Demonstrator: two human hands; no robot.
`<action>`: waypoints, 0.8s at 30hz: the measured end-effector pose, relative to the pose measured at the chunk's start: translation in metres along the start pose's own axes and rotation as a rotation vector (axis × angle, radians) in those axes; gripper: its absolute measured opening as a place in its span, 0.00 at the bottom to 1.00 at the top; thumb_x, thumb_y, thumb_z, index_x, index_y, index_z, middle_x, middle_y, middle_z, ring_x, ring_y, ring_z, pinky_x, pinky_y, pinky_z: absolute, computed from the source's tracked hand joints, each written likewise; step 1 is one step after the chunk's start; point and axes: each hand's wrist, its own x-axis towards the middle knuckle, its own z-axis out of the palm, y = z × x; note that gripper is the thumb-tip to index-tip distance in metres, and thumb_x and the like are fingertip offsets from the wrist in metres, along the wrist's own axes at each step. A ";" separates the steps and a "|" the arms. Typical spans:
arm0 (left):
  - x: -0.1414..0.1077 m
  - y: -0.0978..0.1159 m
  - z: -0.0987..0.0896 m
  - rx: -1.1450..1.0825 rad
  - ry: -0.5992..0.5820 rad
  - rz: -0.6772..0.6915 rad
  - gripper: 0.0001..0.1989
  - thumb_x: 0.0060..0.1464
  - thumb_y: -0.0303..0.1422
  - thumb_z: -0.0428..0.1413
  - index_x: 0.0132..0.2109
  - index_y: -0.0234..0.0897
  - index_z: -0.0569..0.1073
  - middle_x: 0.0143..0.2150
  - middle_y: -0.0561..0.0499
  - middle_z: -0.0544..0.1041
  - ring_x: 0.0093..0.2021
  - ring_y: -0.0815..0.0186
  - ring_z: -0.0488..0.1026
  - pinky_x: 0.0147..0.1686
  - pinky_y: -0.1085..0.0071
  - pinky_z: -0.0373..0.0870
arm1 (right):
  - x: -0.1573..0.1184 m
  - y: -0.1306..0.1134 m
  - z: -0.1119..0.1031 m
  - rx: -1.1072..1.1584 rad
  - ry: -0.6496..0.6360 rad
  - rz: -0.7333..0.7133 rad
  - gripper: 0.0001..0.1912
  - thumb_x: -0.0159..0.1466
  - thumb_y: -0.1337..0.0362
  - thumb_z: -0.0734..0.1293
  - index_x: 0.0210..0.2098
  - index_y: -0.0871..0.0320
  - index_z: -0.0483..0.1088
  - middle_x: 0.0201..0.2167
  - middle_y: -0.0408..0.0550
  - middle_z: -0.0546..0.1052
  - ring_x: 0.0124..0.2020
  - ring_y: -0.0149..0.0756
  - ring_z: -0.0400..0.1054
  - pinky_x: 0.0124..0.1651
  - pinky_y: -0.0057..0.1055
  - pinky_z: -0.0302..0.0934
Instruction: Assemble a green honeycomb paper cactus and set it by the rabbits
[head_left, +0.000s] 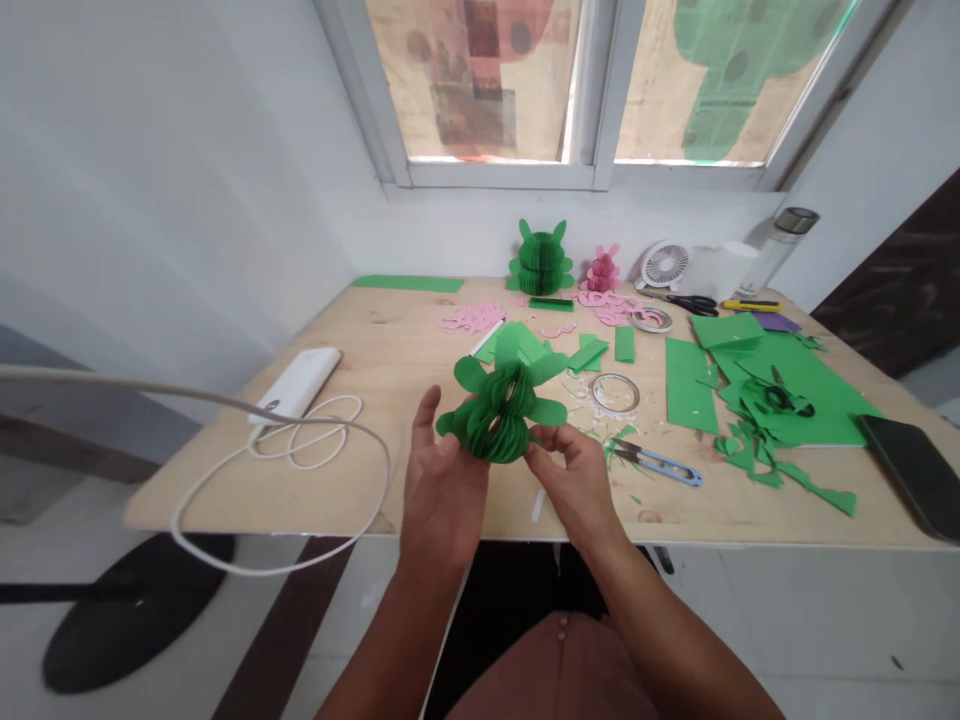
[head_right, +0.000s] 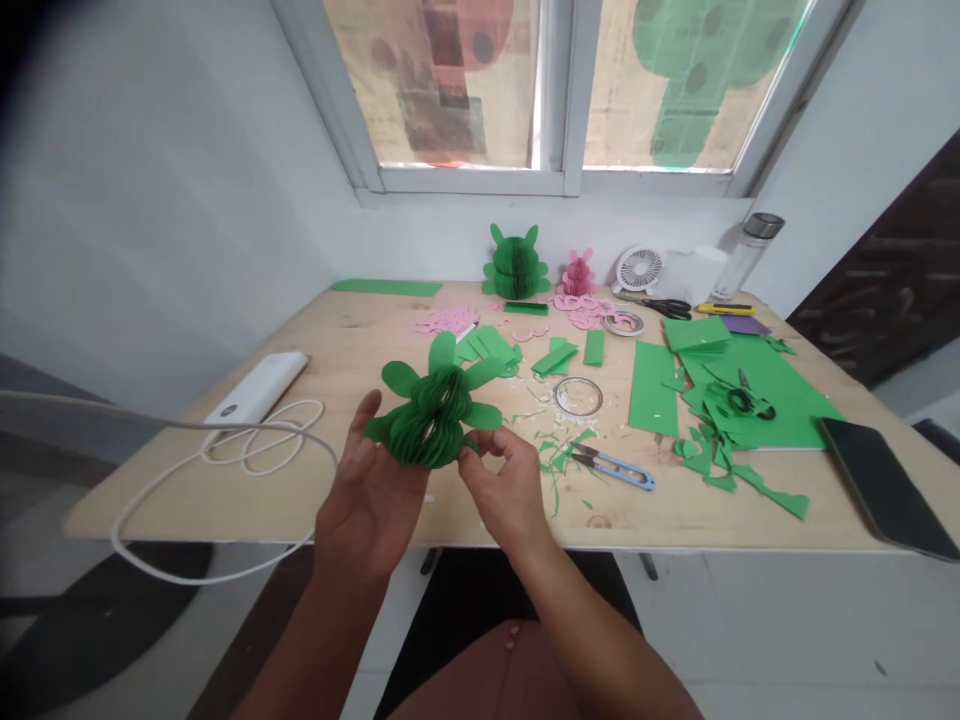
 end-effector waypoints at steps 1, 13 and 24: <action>0.000 0.001 -0.001 0.001 -0.009 -0.024 0.26 0.51 0.37 0.61 0.57 0.47 0.65 0.47 0.49 0.76 0.48 0.61 0.73 0.46 0.63 0.70 | 0.001 -0.001 -0.001 -0.007 0.000 0.000 0.08 0.52 0.59 0.67 0.25 0.58 0.72 0.25 0.44 0.75 0.29 0.34 0.64 0.38 0.33 0.59; 0.004 0.003 -0.002 0.027 -0.068 -0.121 0.30 0.49 0.28 0.61 0.58 0.50 0.64 0.52 0.50 0.75 0.48 0.61 0.75 0.46 0.63 0.73 | -0.001 -0.010 -0.009 -0.033 -0.044 -0.101 0.05 0.56 0.63 0.65 0.29 0.57 0.73 0.26 0.42 0.73 0.31 0.34 0.65 0.39 0.31 0.60; 0.004 0.007 0.001 -0.184 -0.064 -0.342 0.15 0.59 0.40 0.50 0.47 0.41 0.75 0.51 0.47 0.77 0.56 0.54 0.70 0.58 0.50 0.64 | -0.003 0.002 -0.011 0.205 -0.015 -0.119 0.10 0.64 0.61 0.63 0.39 0.56 0.75 0.37 0.48 0.79 0.39 0.36 0.71 0.45 0.33 0.63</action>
